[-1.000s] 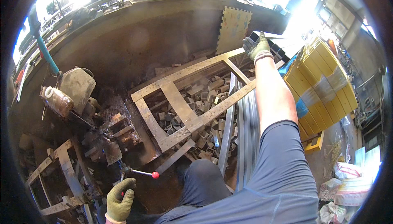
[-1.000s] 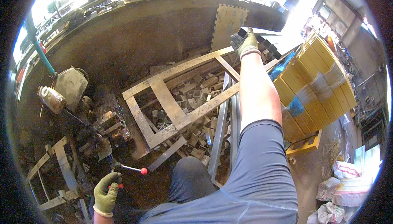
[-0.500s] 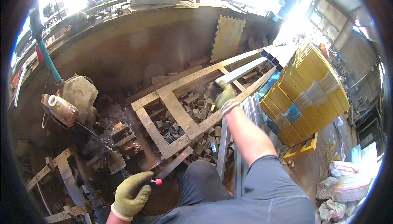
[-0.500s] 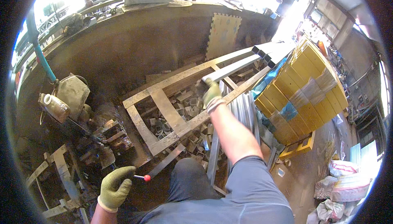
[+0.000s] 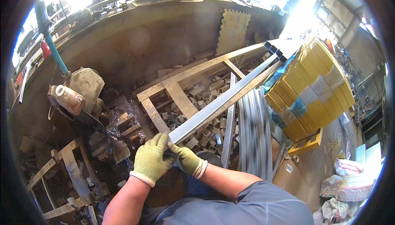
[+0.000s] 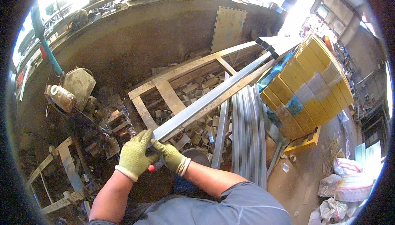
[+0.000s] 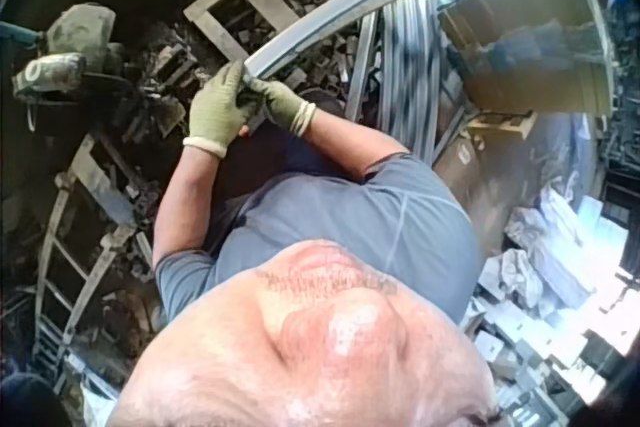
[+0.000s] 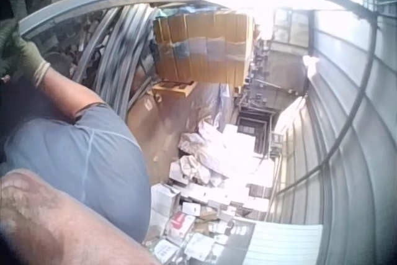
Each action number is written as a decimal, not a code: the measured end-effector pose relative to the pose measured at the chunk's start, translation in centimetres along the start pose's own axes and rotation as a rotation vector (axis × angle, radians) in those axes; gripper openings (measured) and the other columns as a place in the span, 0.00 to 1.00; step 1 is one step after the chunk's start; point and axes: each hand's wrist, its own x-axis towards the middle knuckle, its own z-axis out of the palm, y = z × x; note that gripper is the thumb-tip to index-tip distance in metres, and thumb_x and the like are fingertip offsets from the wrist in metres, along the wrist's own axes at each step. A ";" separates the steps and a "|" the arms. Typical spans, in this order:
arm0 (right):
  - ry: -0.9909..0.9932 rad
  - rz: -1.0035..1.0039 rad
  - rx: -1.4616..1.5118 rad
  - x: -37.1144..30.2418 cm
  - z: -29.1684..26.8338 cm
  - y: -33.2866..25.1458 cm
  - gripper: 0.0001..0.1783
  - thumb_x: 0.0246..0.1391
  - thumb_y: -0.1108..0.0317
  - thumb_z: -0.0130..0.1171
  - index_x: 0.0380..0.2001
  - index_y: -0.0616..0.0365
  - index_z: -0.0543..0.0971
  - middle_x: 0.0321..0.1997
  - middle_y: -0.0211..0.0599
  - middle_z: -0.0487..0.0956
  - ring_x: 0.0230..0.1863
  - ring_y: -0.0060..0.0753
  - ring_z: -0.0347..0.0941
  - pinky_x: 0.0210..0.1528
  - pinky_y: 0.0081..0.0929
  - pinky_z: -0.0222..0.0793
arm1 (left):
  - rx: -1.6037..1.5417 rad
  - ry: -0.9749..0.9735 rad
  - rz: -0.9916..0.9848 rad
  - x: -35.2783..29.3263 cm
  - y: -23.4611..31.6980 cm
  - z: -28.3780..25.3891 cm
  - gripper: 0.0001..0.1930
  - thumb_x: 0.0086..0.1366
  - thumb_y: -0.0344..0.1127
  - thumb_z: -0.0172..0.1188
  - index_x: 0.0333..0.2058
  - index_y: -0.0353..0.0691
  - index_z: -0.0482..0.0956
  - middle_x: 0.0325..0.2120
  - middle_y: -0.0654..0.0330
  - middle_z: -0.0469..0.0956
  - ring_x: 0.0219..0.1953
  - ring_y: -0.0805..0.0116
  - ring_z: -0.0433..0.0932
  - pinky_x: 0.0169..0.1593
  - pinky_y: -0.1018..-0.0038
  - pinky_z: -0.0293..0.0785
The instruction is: The person repeatedly positions long metal bars under a chop saw, secures them with a clamp, and cuts them. After each cut, the person removes the cut piece and places it aside, then retrieves another bar to repeat the process.
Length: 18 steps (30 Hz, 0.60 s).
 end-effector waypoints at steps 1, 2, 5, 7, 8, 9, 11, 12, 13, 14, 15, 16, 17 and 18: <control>-0.015 -0.003 -0.118 -0.1 0.1 -0.1 0.33 0.78 0.44 0.64 0.71 0.59 0.80 0.65 0.40 0.87 0.60 0.39 0.86 0.66 0.45 0.82 | 0.048 -0.026 -0.023 -0.1 -0.7 0.5 0.45 0.59 0.48 0.81 0.71 0.36 0.76 0.66 0.44 0.82 0.64 0.43 0.83 0.64 0.51 0.80; -0.023 -0.008 -0.232 -0.5 0.2 -0.2 0.33 0.79 0.46 0.64 0.73 0.59 0.78 0.66 0.38 0.86 0.62 0.35 0.84 0.68 0.41 0.80 | 0.071 -0.071 -0.070 -0.4 -1.0 0.2 0.43 0.59 0.46 0.80 0.71 0.37 0.76 0.63 0.45 0.83 0.60 0.44 0.85 0.61 0.51 0.81; 0.069 -0.029 -0.849 -2.4 2.0 -3.9 0.27 0.78 0.55 0.69 0.69 0.63 0.82 0.59 0.38 0.89 0.58 0.27 0.84 0.64 0.31 0.81 | 0.073 0.117 -0.012 -2.1 -3.7 0.5 0.36 0.59 0.39 0.79 0.67 0.39 0.81 0.55 0.45 0.87 0.53 0.41 0.87 0.59 0.50 0.82; 0.226 -0.350 -0.997 -3.2 1.1 -4.9 0.26 0.74 0.61 0.73 0.68 0.62 0.84 0.54 0.39 0.90 0.55 0.28 0.85 0.60 0.31 0.83 | 0.066 0.124 -0.018 -2.1 -4.5 0.5 0.35 0.59 0.38 0.78 0.66 0.38 0.82 0.55 0.45 0.87 0.54 0.41 0.86 0.60 0.50 0.81; 0.223 -0.575 -1.036 -2.8 -0.7 -5.3 0.27 0.71 0.62 0.75 0.67 0.62 0.84 0.53 0.43 0.91 0.54 0.32 0.87 0.60 0.33 0.84 | 0.038 0.110 -0.040 -1.9 -4.8 0.7 0.35 0.59 0.37 0.78 0.66 0.37 0.82 0.56 0.45 0.87 0.56 0.41 0.85 0.61 0.50 0.80; 0.210 -0.803 -1.067 -2.5 -1.1 -6.6 0.29 0.67 0.63 0.78 0.66 0.63 0.84 0.53 0.47 0.91 0.53 0.36 0.89 0.59 0.35 0.85 | 0.050 0.122 -0.044 -2.0 -4.9 0.7 0.34 0.59 0.37 0.78 0.65 0.37 0.82 0.56 0.45 0.87 0.56 0.41 0.85 0.61 0.50 0.80; 0.201 -1.014 -1.359 -2.2 -2.2 -11.1 0.33 0.61 0.61 0.82 0.66 0.63 0.83 0.52 0.52 0.90 0.51 0.48 0.90 0.57 0.40 0.86 | 0.075 0.143 -0.051 -2.2 -4.8 0.8 0.34 0.59 0.37 0.78 0.65 0.36 0.83 0.56 0.45 0.87 0.57 0.41 0.85 0.62 0.50 0.79; 0.158 -1.113 -1.496 -2.0 -1.8 -13.6 0.37 0.59 0.58 0.84 0.66 0.62 0.83 0.57 0.55 0.89 0.51 0.51 0.90 0.55 0.40 0.86 | 0.081 0.138 -0.050 -2.2 -4.7 0.3 0.34 0.59 0.35 0.77 0.65 0.35 0.83 0.56 0.45 0.87 0.57 0.41 0.84 0.62 0.50 0.78; 0.172 -0.955 -1.520 -1.3 -3.8 -14.9 0.43 0.57 0.46 0.84 0.68 0.60 0.83 0.63 0.53 0.87 0.59 0.52 0.87 0.67 0.46 0.80 | 0.069 0.138 -0.028 -2.1 -4.4 0.2 0.34 0.58 0.35 0.77 0.65 0.35 0.83 0.56 0.45 0.87 0.57 0.41 0.84 0.62 0.50 0.78; 0.148 -1.068 -1.823 -1.1 -3.6 -16.9 0.45 0.55 0.43 0.85 0.69 0.57 0.83 0.67 0.48 0.85 0.64 0.51 0.84 0.73 0.49 0.75 | 0.065 0.140 -0.020 -2.2 -4.5 0.0 0.34 0.58 0.34 0.76 0.65 0.35 0.83 0.56 0.45 0.87 0.57 0.40 0.84 0.62 0.50 0.78; 0.115 -1.188 -2.129 -0.6 -3.2 -19.2 0.47 0.53 0.40 0.85 0.70 0.54 0.83 0.72 0.44 0.83 0.68 0.50 0.82 0.80 0.51 0.69 | 0.065 0.151 -0.012 -2.1 -4.6 -0.1 0.34 0.58 0.34 0.76 0.65 0.35 0.83 0.56 0.45 0.87 0.57 0.40 0.84 0.62 0.50 0.78; 0.108 -1.065 -2.144 0.1 -3.9 -20.7 0.49 0.50 0.38 0.84 0.69 0.53 0.84 0.72 0.43 0.83 0.72 0.53 0.78 0.84 0.52 0.62 | 0.048 0.174 -0.009 -2.0 -4.3 0.0 0.35 0.57 0.32 0.76 0.65 0.34 0.83 0.56 0.45 0.87 0.57 0.40 0.84 0.63 0.50 0.78; 0.099 -0.938 -2.151 0.9 -5.0 -21.8 0.50 0.48 0.35 0.84 0.68 0.53 0.85 0.72 0.43 0.83 0.76 0.55 0.75 0.87 0.54 0.55 | 0.039 0.175 0.001 -1.9 -4.5 0.0 0.35 0.57 0.32 0.76 0.65 0.34 0.83 0.56 0.44 0.87 0.57 0.40 0.84 0.63 0.50 0.78; 0.018 -0.766 -2.191 1.7 -5.2 -22.9 0.47 0.40 0.38 0.87 0.61 0.53 0.89 0.64 0.45 0.87 0.69 0.56 0.79 0.80 0.53 0.65 | 0.034 0.182 0.006 -1.6 -4.6 -0.2 0.34 0.57 0.33 0.76 0.65 0.33 0.83 0.56 0.44 0.87 0.57 0.40 0.84 0.63 0.50 0.78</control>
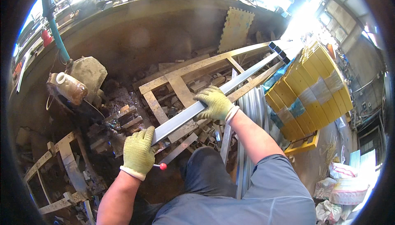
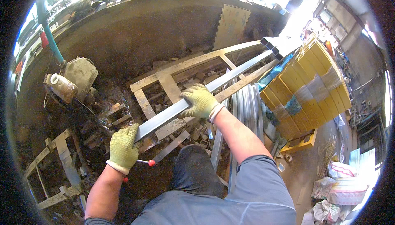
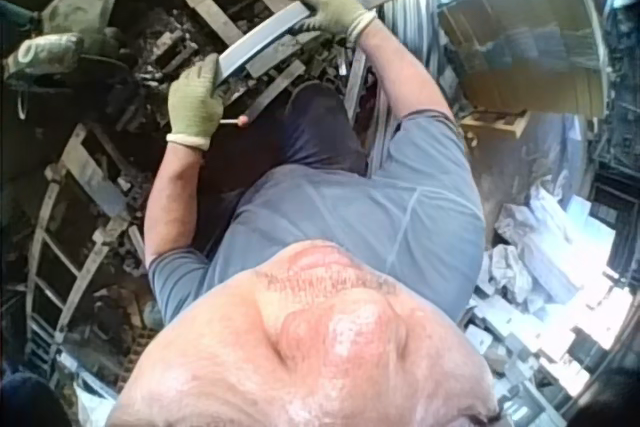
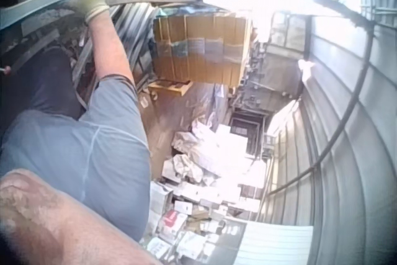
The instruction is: The person repeatedly positions long metal bars under a chop saw, secures them with a clamp, and cuts them. After each cut, the person removes the cut piece and places it aside, then retrieves another bar to repeat the process.
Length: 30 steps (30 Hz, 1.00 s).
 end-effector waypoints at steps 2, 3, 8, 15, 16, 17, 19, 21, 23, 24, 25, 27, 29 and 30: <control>-0.058 0.056 -0.007 0.6 0.8 -0.1 0.43 0.39 0.37 0.87 0.55 0.53 0.90 0.57 0.45 0.89 0.64 0.56 0.81 0.74 0.52 0.69 | -0.025 -0.001 0.012 0.3 -0.8 0.1 0.35 0.58 0.33 0.78 0.66 0.35 0.82 0.57 0.45 0.86 0.57 0.40 0.84 0.63 0.50 0.78; -0.088 0.087 -0.012 1.1 1.1 -0.4 0.42 0.38 0.37 0.87 0.52 0.53 0.91 0.54 0.45 0.89 0.62 0.56 0.82 0.71 0.51 0.71 | -0.036 -0.007 0.012 0.4 -1.4 0.0 0.36 0.57 0.33 0.78 0.66 0.36 0.82 0.57 0.46 0.86 0.57 0.40 0.84 0.63 0.50 0.78; -0.007 0.048 0.022 3.3 3.1 -3.9 0.45 0.41 0.24 0.80 0.52 0.49 0.91 0.47 0.44 0.89 0.57 0.53 0.83 0.69 0.51 0.71 | -0.019 0.045 0.037 -1.6 -4.3 -2.2 0.38 0.53 0.30 0.80 0.65 0.37 0.82 0.56 0.48 0.87 0.56 0.41 0.84 0.60 0.51 0.78; 0.211 -0.086 0.127 2.8 8.7 -7.5 0.44 0.38 0.26 0.81 0.47 0.53 0.91 0.47 0.42 0.89 0.54 0.52 0.83 0.67 0.51 0.74 | -0.026 0.060 -0.024 -6.9 -7.2 -1.9 0.37 0.53 0.22 0.76 0.66 0.38 0.84 0.56 0.49 0.87 0.54 0.42 0.84 0.60 0.52 0.80; 0.211 -0.090 0.145 2.8 8.8 -7.3 0.44 0.38 0.27 0.81 0.47 0.53 0.91 0.47 0.42 0.89 0.54 0.52 0.83 0.67 0.52 0.74 | -0.016 0.064 -0.026 -6.9 -7.0 -1.9 0.36 0.54 0.22 0.75 0.65 0.37 0.84 0.56 0.49 0.87 0.55 0.43 0.84 0.60 0.53 0.80; 0.203 -0.094 0.159 2.5 8.7 -7.3 0.44 0.38 0.27 0.81 0.47 0.53 0.91 0.47 0.42 0.89 0.54 0.52 0.83 0.67 0.52 0.74 | -0.008 0.077 -0.024 -6.9 -6.8 -1.7 0.36 0.54 0.25 0.77 0.65 0.36 0.84 0.56 0.48 0.87 0.54 0.43 0.84 0.59 0.52 0.79; 0.212 -0.109 0.168 3.2 8.4 -6.6 0.43 0.40 0.28 0.81 0.48 0.53 0.91 0.46 0.41 0.89 0.53 0.52 0.84 0.66 0.52 0.74 | 0.016 0.103 -0.030 -6.5 -6.8 -1.5 0.36 0.54 0.32 0.81 0.64 0.35 0.83 0.55 0.48 0.87 0.53 0.43 0.84 0.58 0.51 0.78; 0.203 -0.136 0.146 4.1 8.3 -5.7 0.41 0.40 0.31 0.83 0.48 0.52 0.91 0.43 0.41 0.89 0.50 0.54 0.85 0.63 0.53 0.76 | 0.028 0.120 -0.017 -5.6 -7.0 -1.0 0.38 0.51 0.23 0.78 0.65 0.36 0.83 0.55 0.48 0.86 0.55 0.41 0.84 0.61 0.51 0.79; 0.179 -0.134 0.155 4.8 7.5 -5.2 0.38 0.40 0.36 0.86 0.48 0.52 0.91 0.40 0.42 0.90 0.48 0.56 0.86 0.59 0.54 0.77 | -0.004 0.003 -0.121 -3.7 -5.6 -1.7 0.44 0.49 0.20 0.76 0.70 0.40 0.79 0.58 0.47 0.85 0.62 0.42 0.82 0.65 0.51 0.78; 0.189 -0.153 0.149 4.8 7.0 -4.2 0.35 0.41 0.41 0.87 0.47 0.52 0.91 0.40 0.43 0.90 0.48 0.56 0.86 0.57 0.54 0.77 | 0.017 0.054 -0.068 -3.0 -6.4 -0.2 0.41 0.51 0.20 0.76 0.67 0.38 0.80 0.56 0.47 0.86 0.59 0.42 0.84 0.63 0.51 0.79; 0.209 -0.128 0.120 4.6 6.2 -3.6 0.35 0.41 0.42 0.88 0.48 0.54 0.91 0.43 0.44 0.91 0.50 0.56 0.86 0.58 0.53 0.78 | 0.039 0.031 -0.057 -1.6 -6.2 0.1 0.37 0.51 0.22 0.76 0.64 0.36 0.81 0.54 0.46 0.86 0.56 0.43 0.85 0.60 0.52 0.79; 0.209 -0.082 0.066 4.4 6.5 -1.8 0.39 0.39 0.41 0.89 0.50 0.56 0.90 0.47 0.46 0.90 0.55 0.56 0.84 0.64 0.52 0.76 | 0.155 0.069 -0.069 0.2 -5.8 1.8 0.31 0.57 0.27 0.72 0.62 0.34 0.82 0.52 0.46 0.87 0.53 0.44 0.86 0.60 0.51 0.80; 0.162 -0.052 -0.005 4.7 6.9 -0.1 0.43 0.39 0.37 0.87 0.51 0.57 0.90 0.51 0.48 0.90 0.56 0.57 0.85 0.66 0.53 0.76 | 0.169 0.104 -0.069 2.1 -4.1 2.5 0.28 0.62 0.31 0.68 0.62 0.35 0.83 0.57 0.45 0.86 0.60 0.44 0.84 0.67 0.49 0.77; 0.160 -0.042 0.000 5.6 7.5 0.2 0.43 0.40 0.35 0.86 0.51 0.57 0.89 0.53 0.48 0.90 0.57 0.57 0.85 0.67 0.54 0.75 | 0.162 0.184 -0.015 2.3 -3.2 3.5 0.29 0.63 0.33 0.68 0.63 0.35 0.82 0.61 0.44 0.84 0.65 0.43 0.82 0.71 0.48 0.74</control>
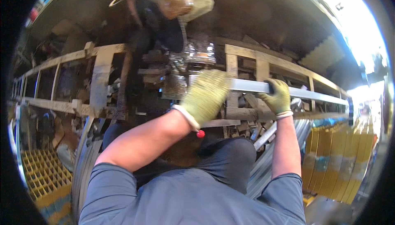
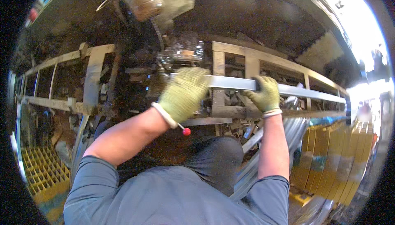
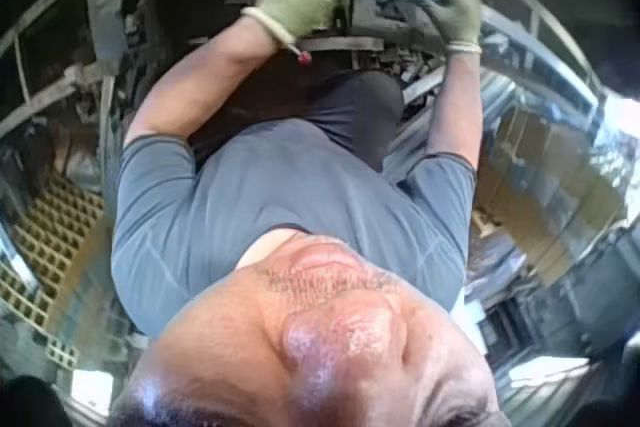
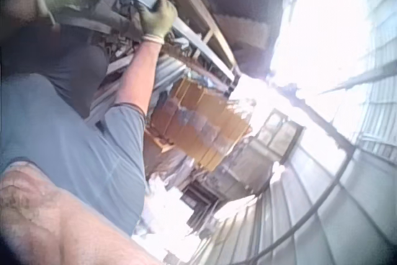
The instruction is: The person repeatedly positions long metal bars under a chop saw, secures them with a clamp, and cuts them. After each cut, the person removes the cut piece and places it aside, then retrieves another bar to repeat the process.
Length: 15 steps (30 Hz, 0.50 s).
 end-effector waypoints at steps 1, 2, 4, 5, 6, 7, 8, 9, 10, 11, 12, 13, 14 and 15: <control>-0.024 0.005 -0.001 0.5 0.9 1.1 0.42 0.41 0.36 0.86 0.52 0.57 0.89 0.52 0.48 0.90 0.58 0.58 0.85 0.68 0.54 0.75 | -0.021 0.085 0.061 0.0 1.2 0.9 0.29 0.64 0.36 0.67 0.65 0.36 0.82 0.65 0.43 0.83 0.69 0.42 0.79 0.76 0.46 0.71; -0.035 0.003 -0.001 0.8 1.6 1.8 0.41 0.41 0.38 0.86 0.52 0.57 0.90 0.52 0.48 0.90 0.58 0.59 0.85 0.67 0.53 0.75 | -0.048 0.021 0.036 0.0 2.4 1.4 0.30 0.65 0.38 0.67 0.66 0.36 0.82 0.68 0.43 0.80 0.72 0.42 0.76 0.78 0.46 0.67; -0.052 0.008 0.026 2.2 2.6 1.6 0.37 0.42 0.45 0.87 0.51 0.57 0.90 0.52 0.48 0.90 0.56 0.59 0.84 0.65 0.53 0.76 | -0.063 -0.058 0.006 0.8 3.0 1.8 0.32 0.67 0.42 0.68 0.68 0.36 0.81 0.72 0.44 0.77 0.76 0.43 0.74 0.80 0.45 0.64; -0.043 0.011 0.027 2.6 3.3 1.8 0.36 0.41 0.46 0.87 0.50 0.57 0.90 0.51 0.48 0.90 0.55 0.59 0.84 0.64 0.52 0.76 | -0.054 -0.079 0.006 1.0 2.9 1.8 0.33 0.68 0.44 0.68 0.69 0.36 0.81 0.73 0.44 0.77 0.76 0.43 0.74 0.80 0.45 0.64; -0.033 0.016 0.027 3.0 3.8 2.5 0.36 0.40 0.47 0.88 0.50 0.57 0.90 0.50 0.47 0.90 0.54 0.59 0.84 0.64 0.52 0.76 | -0.046 -0.090 0.019 1.2 2.3 1.8 0.32 0.69 0.44 0.68 0.68 0.37 0.81 0.73 0.45 0.77 0.77 0.43 0.72 0.80 0.45 0.64; -0.023 0.022 0.027 3.5 4.4 3.0 0.35 0.40 0.49 0.88 0.49 0.57 0.90 0.49 0.47 0.90 0.53 0.59 0.84 0.64 0.52 0.76 | -0.043 -0.102 0.012 1.8 1.6 1.9 0.31 0.70 0.44 0.68 0.68 0.37 0.81 0.73 0.45 0.77 0.77 0.44 0.72 0.80 0.46 0.63; 0.001 0.040 0.047 3.7 4.9 3.4 0.34 0.38 0.52 0.88 0.49 0.56 0.91 0.47 0.47 0.90 0.51 0.60 0.84 0.62 0.52 0.77 | -0.019 -0.085 0.006 1.9 0.8 2.6 0.30 0.70 0.44 0.67 0.68 0.37 0.81 0.73 0.45 0.77 0.77 0.43 0.72 0.81 0.46 0.63; 0.051 0.005 0.029 4.3 5.4 3.7 0.33 0.38 0.53 0.88 0.49 0.56 0.91 0.46 0.47 0.90 0.50 0.60 0.84 0.59 0.51 0.78 | 0.009 -0.062 -0.003 2.2 -0.2 3.2 0.30 0.70 0.44 0.67 0.68 0.37 0.81 0.73 0.45 0.77 0.77 0.43 0.72 0.81 0.46 0.63; 0.033 0.011 0.029 4.7 5.8 4.0 0.33 0.38 0.53 0.88 0.48 0.56 0.90 0.46 0.47 0.89 0.50 0.60 0.84 0.58 0.51 0.78 | 0.018 -0.073 -0.006 2.3 -1.0 3.7 0.30 0.72 0.45 0.66 0.69 0.37 0.80 0.74 0.45 0.76 0.77 0.43 0.71 0.81 0.46 0.62; 0.012 0.016 0.025 5.2 5.8 4.1 0.33 0.39 0.52 0.88 0.48 0.56 0.90 0.46 0.47 0.89 0.50 0.59 0.84 0.58 0.51 0.78 | 0.016 -0.075 -0.013 2.6 -1.7 4.2 0.31 0.72 0.45 0.66 0.69 0.37 0.79 0.74 0.45 0.75 0.78 0.43 0.71 0.81 0.46 0.62; 0.018 0.010 0.034 5.6 6.0 4.0 0.33 0.39 0.52 0.87 0.48 0.56 0.90 0.46 0.46 0.89 0.50 0.59 0.84 0.57 0.51 0.78 | 0.014 -0.076 -0.020 2.9 -2.3 4.7 0.31 0.72 0.45 0.66 0.70 0.37 0.79 0.75 0.45 0.75 0.78 0.43 0.71 0.81 0.46 0.62; 0.024 0.004 0.043 5.9 6.2 4.0 0.33 0.39 0.52 0.87 0.48 0.56 0.90 0.46 0.46 0.89 0.49 0.59 0.84 0.57 0.51 0.78 | 0.011 -0.078 -0.026 3.1 -2.9 5.1 0.32 0.72 0.45 0.66 0.70 0.37 0.78 0.75 0.45 0.74 0.78 0.43 0.70 0.81 0.46 0.62; 0.029 -0.001 0.046 6.1 6.2 4.1 0.32 0.39 0.52 0.87 0.47 0.56 0.90 0.45 0.46 0.89 0.49 0.59 0.84 0.57 0.51 0.78 | 0.023 -0.078 -0.029 3.3 -3.3 5.4 0.33 0.72 0.45 0.66 0.72 0.37 0.77 0.76 0.44 0.73 0.79 0.43 0.69 0.82 0.46 0.61; 0.012 0.014 0.030 6.0 6.4 4.1 0.32 0.39 0.52 0.87 0.47 0.56 0.90 0.45 0.46 0.89 0.49 0.59 0.84 0.57 0.51 0.78 | 0.011 -0.088 -0.037 3.3 -3.9 5.7 0.33 0.72 0.46 0.66 0.72 0.37 0.76 0.76 0.44 0.73 0.79 0.43 0.69 0.82 0.46 0.61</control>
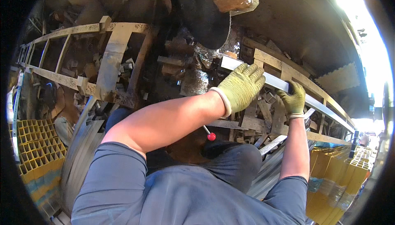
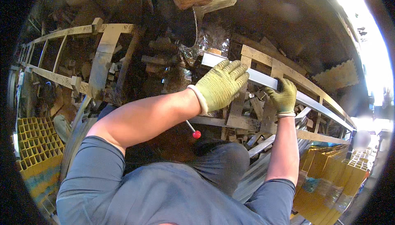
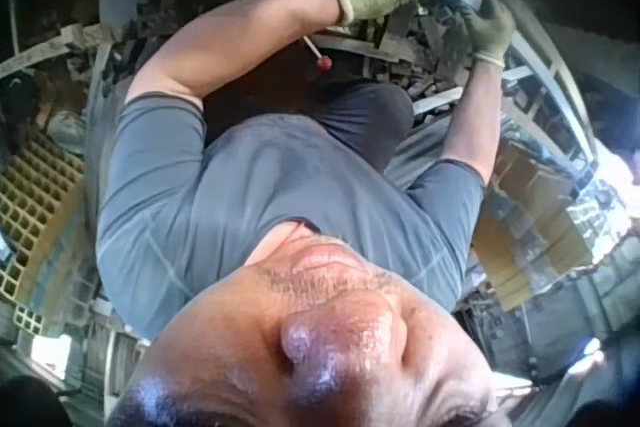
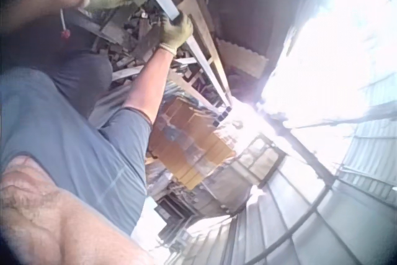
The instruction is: The person repeatedly positions long metal bars under a chop saw, secures them with a clamp, and cuts them. After each cut, the person removes the cut piece and places it aside, then retrieves another bar to repeat the process.
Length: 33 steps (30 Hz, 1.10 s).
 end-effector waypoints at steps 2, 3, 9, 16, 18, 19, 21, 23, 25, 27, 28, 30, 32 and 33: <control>-0.030 0.025 -0.029 -0.4 0.9 -0.2 0.32 0.39 0.51 0.87 0.47 0.56 0.90 0.45 0.46 0.88 0.49 0.59 0.83 0.56 0.51 0.78 | -0.018 -0.022 -0.018 -0.4 -1.2 0.5 0.34 0.72 0.46 0.67 0.72 0.36 0.76 0.76 0.43 0.73 0.79 0.42 0.69 0.82 0.47 0.61; -0.033 0.024 -0.022 -0.5 1.1 -0.3 0.32 0.40 0.52 0.87 0.48 0.55 0.90 0.43 0.45 0.88 0.49 0.58 0.83 0.57 0.51 0.77 | -0.034 -0.020 -0.017 -0.8 -1.7 0.9 0.34 0.73 0.45 0.64 0.73 0.35 0.76 0.76 0.43 0.73 0.79 0.42 0.69 0.83 0.47 0.60; -0.084 0.077 0.006 -0.3 2.3 -2.7 0.32 0.40 0.52 0.88 0.50 0.52 0.91 0.45 0.43 0.89 0.51 0.56 0.83 0.60 0.50 0.76 | 0.068 -0.047 0.013 -2.5 -4.0 1.4 0.31 0.74 0.41 0.60 0.72 0.35 0.77 0.75 0.44 0.74 0.78 0.44 0.70 0.83 0.48 0.60; -0.086 0.059 0.042 0.2 3.7 -4.6 0.33 0.40 0.50 0.88 0.51 0.51 0.91 0.46 0.42 0.90 0.51 0.55 0.83 0.61 0.50 0.75 | 0.127 -0.013 -0.056 -3.9 -5.0 1.3 0.32 0.73 0.45 0.62 0.71 0.36 0.78 0.74 0.46 0.75 0.78 0.44 0.69 0.83 0.43 0.55; -0.118 0.079 0.016 0.5 3.7 -5.2 0.34 0.41 0.49 0.88 0.51 0.51 0.91 0.47 0.42 0.90 0.51 0.55 0.83 0.61 0.50 0.75 | 0.109 0.001 -0.061 -3.9 -5.3 1.1 0.32 0.72 0.46 0.63 0.71 0.35 0.78 0.74 0.47 0.76 0.79 0.44 0.68 0.84 0.43 0.55; -0.128 0.086 0.011 0.6 3.8 -5.6 0.34 0.41 0.49 0.88 0.51 0.51 0.91 0.47 0.42 0.90 0.51 0.55 0.83 0.61 0.50 0.75 | 0.104 0.009 -0.065 -4.1 -5.4 0.9 0.33 0.72 0.46 0.64 0.70 0.35 0.78 0.74 0.47 0.76 0.79 0.44 0.68 0.83 0.43 0.55; -0.132 0.091 -0.008 0.7 3.9 -6.0 0.34 0.41 0.48 0.88 0.51 0.52 0.91 0.48 0.42 0.90 0.52 0.55 0.83 0.62 0.50 0.75 | 0.091 0.031 -0.073 -4.2 -5.5 0.6 0.33 0.71 0.46 0.65 0.70 0.35 0.79 0.73 0.47 0.76 0.80 0.44 0.67 0.83 0.42 0.55; -0.133 0.094 0.001 0.7 4.2 -6.5 0.35 0.41 0.48 0.88 0.51 0.52 0.91 0.48 0.41 0.90 0.52 0.55 0.84 0.62 0.50 0.75 | 0.043 0.068 -0.095 -4.3 -5.7 0.7 0.32 0.71 0.45 0.63 0.69 0.34 0.79 0.73 0.48 0.76 0.80 0.44 0.67 0.83 0.42 0.54; -0.143 0.093 -0.005 1.0 4.3 -7.0 0.35 0.40 0.48 0.89 0.52 0.52 0.91 0.48 0.41 0.90 0.53 0.54 0.84 0.63 0.49 0.75 | 0.028 0.085 -0.106 -4.5 -6.0 1.0 0.30 0.71 0.43 0.62 0.68 0.35 0.80 0.73 0.49 0.77 0.80 0.45 0.67 0.83 0.42 0.54; -0.125 0.087 0.013 1.0 4.8 -7.3 0.36 0.40 0.47 0.89 0.52 0.52 0.91 0.48 0.41 0.90 0.53 0.54 0.84 0.63 0.49 0.75 | 0.038 0.080 -0.104 -4.5 -6.2 1.0 0.29 0.71 0.40 0.60 0.67 0.36 0.81 0.73 0.51 0.77 0.80 0.45 0.67 0.83 0.43 0.54; -0.116 0.084 0.022 0.9 4.9 -7.3 0.36 0.40 0.47 0.89 0.51 0.52 0.91 0.48 0.41 0.90 0.53 0.54 0.84 0.63 0.49 0.75 | 0.037 0.075 -0.113 -4.6 -6.3 1.0 0.28 0.71 0.39 0.59 0.67 0.36 0.81 0.73 0.51 0.77 0.80 0.45 0.67 0.83 0.43 0.54; -0.097 0.073 0.047 1.0 5.0 -8.0 0.36 0.41 0.45 0.89 0.51 0.53 0.91 0.48 0.41 0.90 0.52 0.54 0.84 0.61 0.49 0.76 | 0.037 0.059 -0.125 -4.8 -6.6 0.9 0.27 0.72 0.37 0.57 0.67 0.37 0.82 0.73 0.52 0.77 0.80 0.46 0.67 0.83 0.43 0.54; -0.102 0.056 0.029 1.1 5.1 -8.2 0.36 0.41 0.44 0.89 0.51 0.53 0.91 0.48 0.41 0.90 0.52 0.54 0.83 0.60 0.49 0.76 | 0.034 0.058 -0.122 -5.0 -6.6 0.9 0.26 0.72 0.37 0.57 0.66 0.38 0.83 0.73 0.52 0.77 0.80 0.46 0.66 0.83 0.43 0.54; -0.099 0.052 0.027 1.2 5.1 -8.2 0.36 0.42 0.44 0.89 0.51 0.53 0.91 0.48 0.41 0.90 0.52 0.54 0.83 0.59 0.49 0.77 | 0.034 0.059 -0.120 -5.0 -6.7 1.0 0.26 0.72 0.37 0.57 0.66 0.39 0.83 0.73 0.53 0.77 0.80 0.46 0.66 0.83 0.43 0.54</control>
